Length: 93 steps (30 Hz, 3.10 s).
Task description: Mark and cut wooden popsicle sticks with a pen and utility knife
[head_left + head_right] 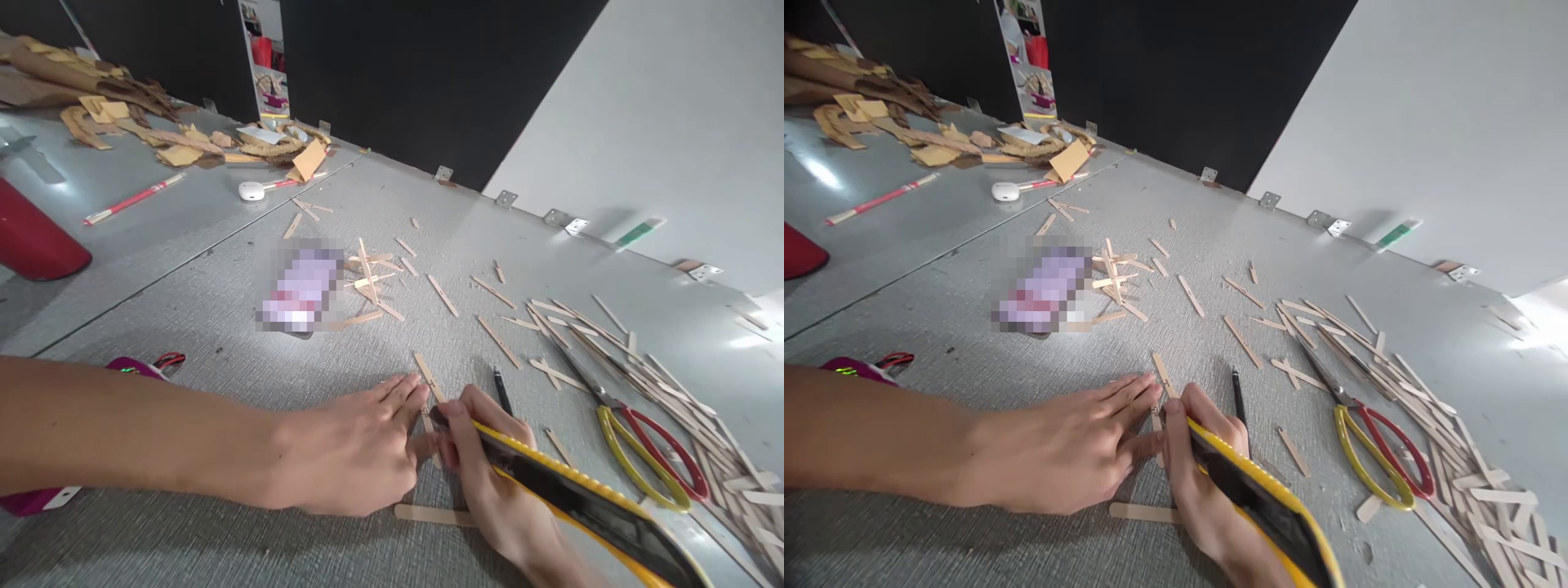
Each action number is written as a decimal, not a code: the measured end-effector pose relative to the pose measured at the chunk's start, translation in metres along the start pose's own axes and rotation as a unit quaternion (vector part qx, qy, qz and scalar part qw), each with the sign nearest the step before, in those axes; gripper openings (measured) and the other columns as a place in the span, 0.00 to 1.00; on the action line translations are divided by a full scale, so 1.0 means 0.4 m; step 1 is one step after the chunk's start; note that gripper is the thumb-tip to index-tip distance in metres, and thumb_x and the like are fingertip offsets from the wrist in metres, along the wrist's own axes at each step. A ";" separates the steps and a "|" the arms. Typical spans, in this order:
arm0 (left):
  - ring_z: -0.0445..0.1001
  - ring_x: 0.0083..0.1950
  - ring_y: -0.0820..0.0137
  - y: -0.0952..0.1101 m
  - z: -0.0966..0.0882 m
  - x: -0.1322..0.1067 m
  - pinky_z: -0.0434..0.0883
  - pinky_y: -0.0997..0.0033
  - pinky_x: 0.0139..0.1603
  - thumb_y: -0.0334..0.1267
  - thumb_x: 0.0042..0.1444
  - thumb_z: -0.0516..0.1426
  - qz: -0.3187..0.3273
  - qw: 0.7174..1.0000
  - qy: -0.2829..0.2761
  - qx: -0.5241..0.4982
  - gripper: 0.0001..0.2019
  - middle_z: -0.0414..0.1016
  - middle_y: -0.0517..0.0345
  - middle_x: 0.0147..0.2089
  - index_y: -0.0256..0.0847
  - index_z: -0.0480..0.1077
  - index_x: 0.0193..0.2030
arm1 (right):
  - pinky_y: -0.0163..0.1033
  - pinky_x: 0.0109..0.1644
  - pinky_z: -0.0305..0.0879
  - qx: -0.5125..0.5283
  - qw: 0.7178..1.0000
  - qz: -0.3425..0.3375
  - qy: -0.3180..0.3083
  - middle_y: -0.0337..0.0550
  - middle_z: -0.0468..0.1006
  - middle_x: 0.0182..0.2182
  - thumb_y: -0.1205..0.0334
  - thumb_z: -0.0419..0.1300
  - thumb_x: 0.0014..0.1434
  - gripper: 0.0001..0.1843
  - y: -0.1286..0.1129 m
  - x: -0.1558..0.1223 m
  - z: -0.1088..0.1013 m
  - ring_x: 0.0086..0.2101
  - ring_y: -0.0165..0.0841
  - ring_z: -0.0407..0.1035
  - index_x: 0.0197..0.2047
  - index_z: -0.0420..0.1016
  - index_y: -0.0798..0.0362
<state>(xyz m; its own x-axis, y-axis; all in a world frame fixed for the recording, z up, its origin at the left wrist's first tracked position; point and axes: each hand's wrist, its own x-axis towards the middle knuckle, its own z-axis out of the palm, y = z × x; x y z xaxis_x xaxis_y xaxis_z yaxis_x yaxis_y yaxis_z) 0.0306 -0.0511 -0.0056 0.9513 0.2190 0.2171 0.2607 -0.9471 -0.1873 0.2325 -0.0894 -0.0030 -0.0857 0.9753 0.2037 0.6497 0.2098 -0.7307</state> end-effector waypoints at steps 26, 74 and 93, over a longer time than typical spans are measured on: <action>0.72 0.68 0.43 0.001 0.005 -0.001 0.66 0.48 0.70 0.35 0.65 0.57 0.004 1.000 0.026 -0.012 0.23 0.71 0.20 0.64 0.20 0.73 0.62 | 0.37 0.23 0.64 -0.026 1.000 -0.004 -0.016 0.37 0.69 0.22 0.51 0.53 0.74 0.19 0.018 0.000 0.000 0.21 0.31 0.64 0.30 0.64 0.45; 0.69 0.70 0.44 -0.004 0.010 -0.006 0.62 0.49 0.73 0.35 0.68 0.53 -0.006 0.999 0.006 -0.034 0.22 0.70 0.23 0.66 0.22 0.71 0.63 | 0.32 0.22 0.60 0.077 0.994 0.078 0.009 0.29 0.68 0.16 0.46 0.56 0.73 0.18 0.006 0.003 -0.006 0.17 0.27 0.61 0.34 0.68 0.48; 0.71 0.65 0.58 -0.075 0.056 0.016 0.69 0.59 0.66 0.36 0.72 0.56 -0.015 0.989 0.088 -0.118 0.11 0.79 0.44 0.54 0.36 0.77 0.53 | 0.33 0.24 0.69 0.223 0.958 0.027 0.177 0.48 0.76 0.53 0.54 0.62 0.69 0.22 0.054 -0.008 0.002 0.27 0.28 0.73 0.62 0.61 0.40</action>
<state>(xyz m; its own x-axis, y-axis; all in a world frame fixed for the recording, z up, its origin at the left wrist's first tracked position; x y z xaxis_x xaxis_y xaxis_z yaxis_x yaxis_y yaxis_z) 0.0326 -0.0160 -0.0199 0.8947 0.2235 0.3868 0.2228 -0.9737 0.0471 0.2461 -0.0879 -0.0198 0.2517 0.9176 0.3077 0.2520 0.2448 -0.9363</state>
